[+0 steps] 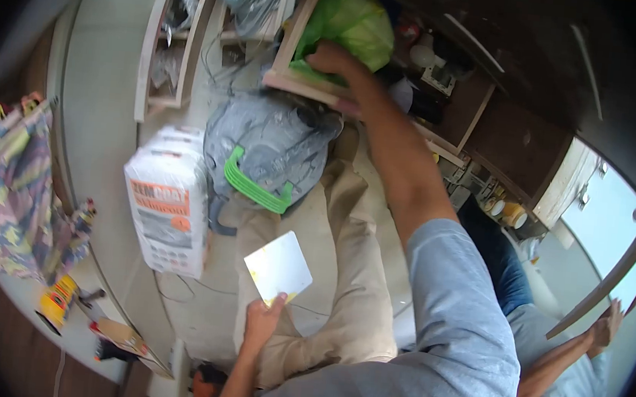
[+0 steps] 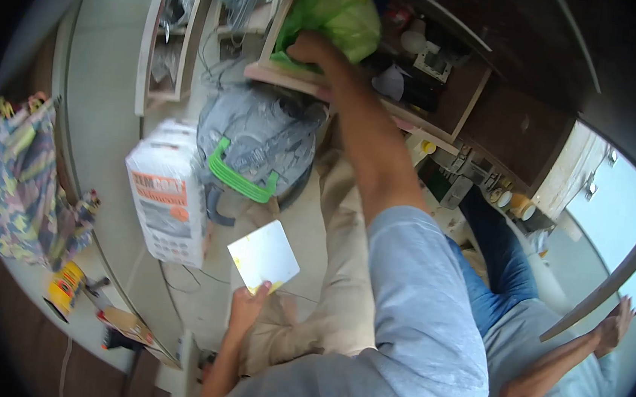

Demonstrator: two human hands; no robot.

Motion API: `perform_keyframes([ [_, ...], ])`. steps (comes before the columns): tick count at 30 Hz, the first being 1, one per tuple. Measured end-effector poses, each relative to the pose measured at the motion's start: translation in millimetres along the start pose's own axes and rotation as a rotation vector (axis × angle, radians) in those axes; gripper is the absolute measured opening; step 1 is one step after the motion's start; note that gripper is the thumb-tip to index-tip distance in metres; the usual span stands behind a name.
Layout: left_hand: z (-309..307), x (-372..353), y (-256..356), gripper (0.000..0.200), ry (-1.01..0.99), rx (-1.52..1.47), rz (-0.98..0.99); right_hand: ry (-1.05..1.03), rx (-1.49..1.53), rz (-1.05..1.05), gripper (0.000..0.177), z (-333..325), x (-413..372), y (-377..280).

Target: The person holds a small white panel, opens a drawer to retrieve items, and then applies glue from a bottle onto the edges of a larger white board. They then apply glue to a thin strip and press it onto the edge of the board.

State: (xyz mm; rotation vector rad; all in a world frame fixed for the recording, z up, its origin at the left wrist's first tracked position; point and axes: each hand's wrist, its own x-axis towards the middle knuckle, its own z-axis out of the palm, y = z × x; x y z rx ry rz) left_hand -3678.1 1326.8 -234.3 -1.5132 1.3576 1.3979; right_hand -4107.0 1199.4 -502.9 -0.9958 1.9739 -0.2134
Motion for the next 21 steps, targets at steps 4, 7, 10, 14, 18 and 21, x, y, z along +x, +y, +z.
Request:
perform_keyframes([
  [4,14,7,-2,0.039,-0.002,-0.168,0.067,-0.098,-0.052,-0.124,0.039,-3,-18,23],
  [7,19,14,-6,0.037,-0.051,-0.177,0.072,-0.123,-0.05,-0.086,0.039,6,0,45],
  [10,26,19,-16,0.037,-0.068,-0.192,0.062,-0.111,-0.114,-0.061,0.04,13,12,45],
  [14,26,17,-27,0.038,-0.064,-0.222,0.057,0.322,-0.156,-0.073,0.04,6,-27,16],
  [18,16,17,-26,0.04,-0.048,-0.252,0.026,0.876,-0.18,-0.365,0.027,2,-119,-61],
  [21,13,22,-29,0.043,-0.087,-0.247,-0.024,0.573,0.297,-0.221,0.023,33,-184,-63],
])
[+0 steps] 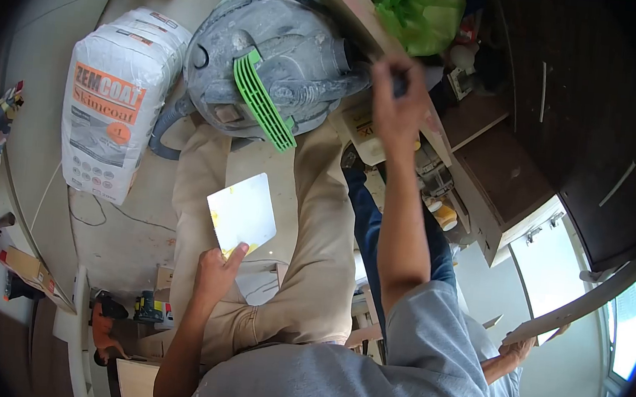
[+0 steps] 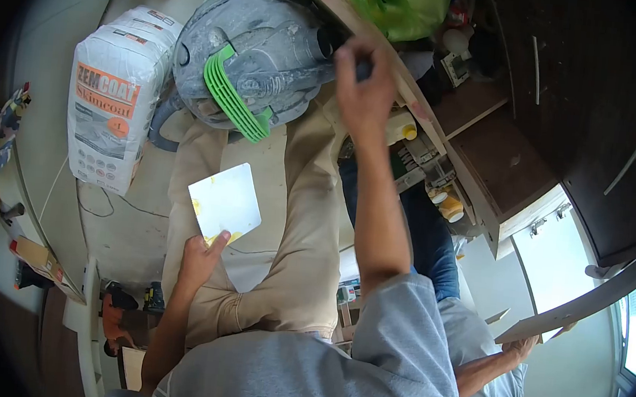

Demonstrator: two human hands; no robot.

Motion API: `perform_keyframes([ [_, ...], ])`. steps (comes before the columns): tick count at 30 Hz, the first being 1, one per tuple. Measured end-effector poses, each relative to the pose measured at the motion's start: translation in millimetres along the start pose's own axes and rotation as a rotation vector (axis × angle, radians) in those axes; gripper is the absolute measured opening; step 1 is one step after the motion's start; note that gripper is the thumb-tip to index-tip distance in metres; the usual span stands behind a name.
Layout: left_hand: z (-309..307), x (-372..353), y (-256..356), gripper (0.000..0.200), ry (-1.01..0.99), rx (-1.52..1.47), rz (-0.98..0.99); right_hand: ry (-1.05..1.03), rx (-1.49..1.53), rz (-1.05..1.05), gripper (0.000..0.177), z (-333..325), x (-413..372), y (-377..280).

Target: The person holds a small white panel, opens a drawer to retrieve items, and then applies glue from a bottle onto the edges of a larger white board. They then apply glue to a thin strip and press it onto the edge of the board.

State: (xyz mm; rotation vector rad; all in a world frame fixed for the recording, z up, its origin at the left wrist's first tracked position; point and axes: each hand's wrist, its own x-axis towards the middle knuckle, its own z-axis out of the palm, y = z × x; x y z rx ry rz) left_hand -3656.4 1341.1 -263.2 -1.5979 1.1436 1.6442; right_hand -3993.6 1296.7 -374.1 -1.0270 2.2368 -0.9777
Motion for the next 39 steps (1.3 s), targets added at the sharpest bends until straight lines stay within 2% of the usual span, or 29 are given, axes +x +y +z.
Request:
perform_keyframes([
  [2,2,1,-1,0.045,0.021,0.006,0.009,-0.086,0.292,0.583,0.025,4,-41,-4],
  [5,4,3,-1,0.045,0.024,0.025,0.031,0.202,0.816,0.962,0.023,2,-68,37],
  [8,1,-1,5,0.045,0.029,0.055,0.047,0.281,0.978,0.894,0.02,-14,-53,57],
  [11,-1,-3,18,0.044,0.052,0.05,0.064,0.247,1.026,0.875,0.021,-25,-40,71],
  [12,-2,-7,20,0.043,0.057,0.049,0.067,0.321,1.04,0.856,0.019,-26,-37,63],
  [15,1,-9,10,0.042,0.117,0.13,0.066,0.338,1.046,0.73,0.018,-27,-23,68],
  [16,-1,-13,12,0.041,0.101,0.151,0.056,0.338,0.989,0.758,0.02,-30,-15,70],
  [19,0,-18,24,0.041,0.089,0.177,0.059,0.299,1.068,0.582,0.021,-45,19,89],
  [22,8,-19,33,0.039,0.079,0.145,0.135,0.217,0.785,0.417,0.022,-59,53,133],
  [25,9,-24,47,0.038,0.07,0.169,0.207,0.339,0.731,0.615,0.024,-66,94,134],
  [27,6,-27,53,0.038,0.065,0.249,0.211,0.354,0.187,0.504,0.027,-60,99,153],
  [29,2,-30,54,0.039,0.068,0.234,0.237,0.25,-0.049,0.455,0.031,-71,97,133],
  [30,-3,-33,54,0.039,0.085,0.218,0.262,0.145,-0.015,0.465,0.033,-85,81,99],
  [32,-10,-39,60,0.039,0.09,0.191,0.337,0.038,-0.107,0.321,0.035,-100,36,51],
  [33,-13,-43,68,0.04,0.072,0.187,0.385,0.037,-0.24,0.185,0.035,-98,8,39],
  [34,-19,-50,79,0.039,0.038,0.292,0.402,-0.026,-0.086,0.197,0.031,-97,-29,27],
  [35,-29,-57,91,0.039,0.007,0.406,0.417,-0.02,-0.014,0.101,0.027,-90,-70,24],
  [36,-39,-66,101,0.038,-0.013,0.522,0.431,-0.136,-0.008,0.239,0.028,-84,-110,17],
  [37,-47,-67,106,0.038,-0.017,0.527,0.512,-0.09,-0.002,0.37,0.027,-86,-153,-10],
  [38,-56,-61,105,0.038,-0.016,0.527,0.593,-0.086,-0.063,0.381,0.028,-107,-191,-51],
  [39,-64,-62,109,0.038,-0.012,0.522,0.665,-0.136,-0.119,0.492,0.03,-81,-240,-28],
])
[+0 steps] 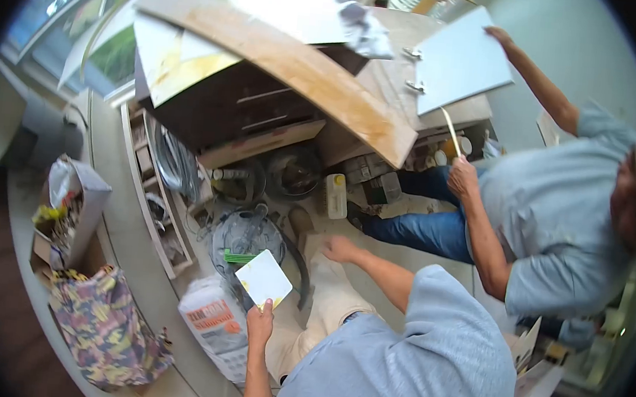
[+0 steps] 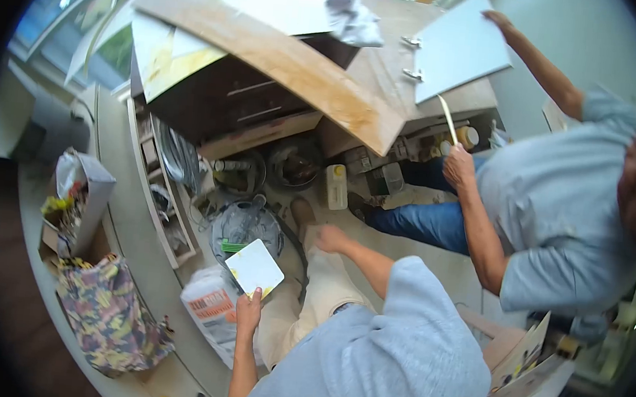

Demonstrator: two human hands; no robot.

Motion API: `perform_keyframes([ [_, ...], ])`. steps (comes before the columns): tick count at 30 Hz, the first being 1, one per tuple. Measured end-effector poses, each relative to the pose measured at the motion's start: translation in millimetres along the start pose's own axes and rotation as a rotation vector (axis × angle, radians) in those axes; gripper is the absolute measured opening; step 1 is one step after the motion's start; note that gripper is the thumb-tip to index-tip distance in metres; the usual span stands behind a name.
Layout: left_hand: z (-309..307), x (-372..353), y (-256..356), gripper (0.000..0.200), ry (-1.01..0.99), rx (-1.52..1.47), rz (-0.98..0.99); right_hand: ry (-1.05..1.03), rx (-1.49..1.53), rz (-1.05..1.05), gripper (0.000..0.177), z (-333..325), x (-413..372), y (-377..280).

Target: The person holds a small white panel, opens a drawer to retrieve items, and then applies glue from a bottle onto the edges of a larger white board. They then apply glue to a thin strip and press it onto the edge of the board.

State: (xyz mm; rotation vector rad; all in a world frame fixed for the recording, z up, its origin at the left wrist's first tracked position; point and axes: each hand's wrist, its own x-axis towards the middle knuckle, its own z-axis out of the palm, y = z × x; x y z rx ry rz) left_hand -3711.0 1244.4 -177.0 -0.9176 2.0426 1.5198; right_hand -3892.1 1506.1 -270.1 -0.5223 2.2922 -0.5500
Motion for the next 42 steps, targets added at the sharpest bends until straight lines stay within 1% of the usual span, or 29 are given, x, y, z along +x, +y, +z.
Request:
perform_keyframes([
  [1,-18,-13,33,0.038,0.041,0.154,0.047,-0.016,0.011,0.076,0.031,2,-41,9],
  [2,-24,-14,27,0.038,0.024,0.173,0.09,-0.019,0.022,0.283,0.03,2,-78,13],
  [3,-33,-8,9,0.039,0.008,0.191,0.13,-0.034,0.058,0.391,0.03,0,-111,19],
  [4,-43,-3,2,0.039,-0.007,0.206,0.168,-0.026,0.021,0.44,0.031,7,-138,35],
  [5,-50,-4,7,0.039,-0.045,0.312,0.093,-0.027,-0.01,0.486,0.031,17,-160,54],
  [8,-59,-11,4,0.04,0.01,0.366,0.106,-0.203,-0.03,0.565,0.035,27,-205,79],
  [9,-57,-13,0,0.04,0.037,0.318,0.111,-0.213,-0.031,0.525,0.036,27,-212,81],
  [11,-47,-6,-18,0.041,0.09,0.355,0.178,-0.25,-0.059,0.428,0.037,23,-217,85],
  [12,-39,-11,-19,0.041,0.128,0.374,0.2,-0.231,0.027,0.455,0.037,22,-216,89],
  [13,-34,-15,-20,0.041,0.121,0.376,0.179,-0.203,0.106,0.49,0.036,18,-216,84],
  [17,11,-36,23,0.044,0.1,0.358,0.111,-0.088,0.381,0.575,0.032,-11,-216,94],
  [20,51,-39,61,0.044,0.148,0.375,0.109,-0.043,0.355,0.545,0.029,-8,-234,138],
  [22,70,-32,71,0.044,0.175,0.279,0.168,-0.074,0.371,0.546,0.026,-8,-259,167],
  [24,87,-24,90,0.042,0.187,0.275,0.248,-0.115,0.399,0.599,0.023,-18,-284,184],
  [26,102,-1,98,0.04,0.201,0.385,0.285,-0.09,0.493,0.677,0.023,-21,-308,200],
  [27,108,3,110,0.04,0.176,0.361,0.301,-0.06,0.548,0.724,0.023,-22,-320,211],
  [30,127,5,153,0.039,0.111,0.33,0.339,-0.066,0.606,0.803,0.021,-17,-341,236],
  [33,136,6,171,0.039,0.103,0.328,0.319,-0.076,0.603,0.858,0.019,-13,-355,235],
  [36,135,17,164,0.037,0.12,0.218,0.239,-0.096,0.752,0.903,0.019,-7,-352,218],
  [38,135,34,147,0.037,0.155,0.121,0.192,-0.048,0.782,0.864,0.019,0,-346,206],
  [39,132,39,144,0.036,0.143,0.07,0.127,-0.027,0.799,0.852,0.019,-1,-344,198],
  [42,125,51,127,0.035,0.186,0.023,0.095,-0.023,0.844,0.801,0.02,-10,-337,180],
])
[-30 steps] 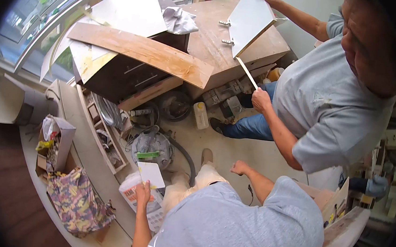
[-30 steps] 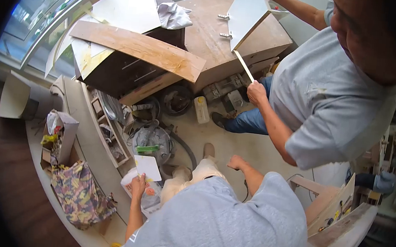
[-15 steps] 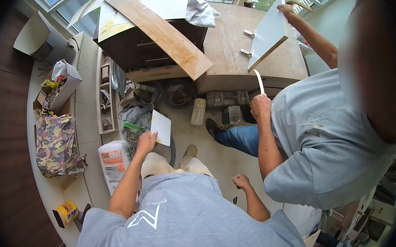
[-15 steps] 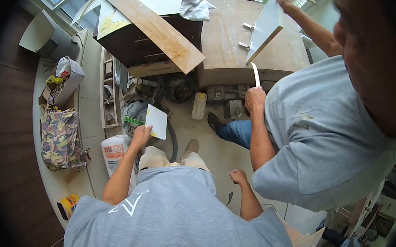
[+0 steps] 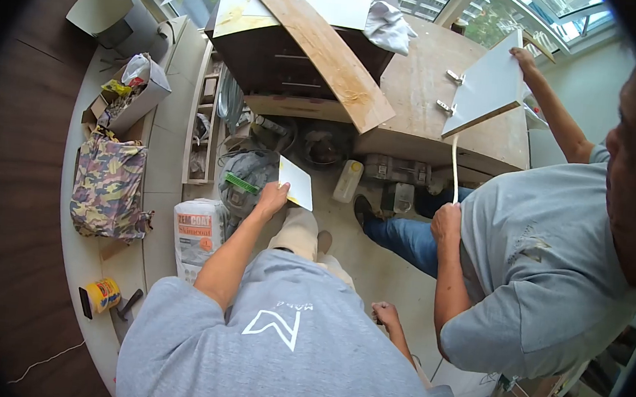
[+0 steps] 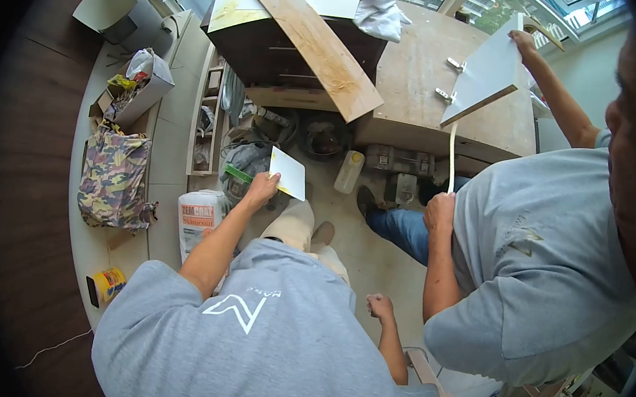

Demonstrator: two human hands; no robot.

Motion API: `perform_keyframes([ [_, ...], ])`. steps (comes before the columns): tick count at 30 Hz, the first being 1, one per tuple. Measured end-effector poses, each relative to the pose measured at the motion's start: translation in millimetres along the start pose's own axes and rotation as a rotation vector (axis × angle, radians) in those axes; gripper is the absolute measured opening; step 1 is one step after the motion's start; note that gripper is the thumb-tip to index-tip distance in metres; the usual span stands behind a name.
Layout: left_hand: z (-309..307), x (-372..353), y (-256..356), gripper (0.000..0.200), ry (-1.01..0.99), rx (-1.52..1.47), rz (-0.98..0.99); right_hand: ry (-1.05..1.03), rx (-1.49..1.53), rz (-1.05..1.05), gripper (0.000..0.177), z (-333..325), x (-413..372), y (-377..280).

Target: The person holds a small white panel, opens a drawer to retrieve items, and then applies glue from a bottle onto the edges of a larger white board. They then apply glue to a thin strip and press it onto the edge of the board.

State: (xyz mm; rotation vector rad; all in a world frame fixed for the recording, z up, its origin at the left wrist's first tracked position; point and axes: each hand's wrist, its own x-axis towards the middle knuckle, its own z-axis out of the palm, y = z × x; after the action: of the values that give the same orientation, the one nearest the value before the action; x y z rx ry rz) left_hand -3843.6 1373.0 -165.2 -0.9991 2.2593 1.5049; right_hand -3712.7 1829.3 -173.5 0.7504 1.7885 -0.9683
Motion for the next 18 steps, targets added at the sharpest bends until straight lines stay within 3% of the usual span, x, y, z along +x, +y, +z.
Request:
perform_keyframes([
  [1,-2,10,-10,0.036,-0.04,-0.03,-0.069,0.018,-0.016,-0.026,0.021,0,-2,-5],
  [5,-11,30,-57,0.037,0.157,-0.011,-0.077,0.092,0.019,-0.047,0.02,-10,-1,-17],
  [7,-28,30,-63,0.037,0.221,0.164,-0.033,0.112,-0.083,-0.096,0.02,-15,-7,-36],
  [8,-32,18,-73,0.037,0.246,0.257,-0.031,0.1,-0.107,-0.111,0.019,-16,-11,-38],
  [14,-44,-26,-143,0.04,0.443,0.064,-0.213,0.033,-0.135,-0.098,0.02,-14,26,2],
  [18,-45,-66,-158,0.041,0.564,0.113,-0.324,0.01,-0.225,-0.127,0.021,-12,-3,-4],
])
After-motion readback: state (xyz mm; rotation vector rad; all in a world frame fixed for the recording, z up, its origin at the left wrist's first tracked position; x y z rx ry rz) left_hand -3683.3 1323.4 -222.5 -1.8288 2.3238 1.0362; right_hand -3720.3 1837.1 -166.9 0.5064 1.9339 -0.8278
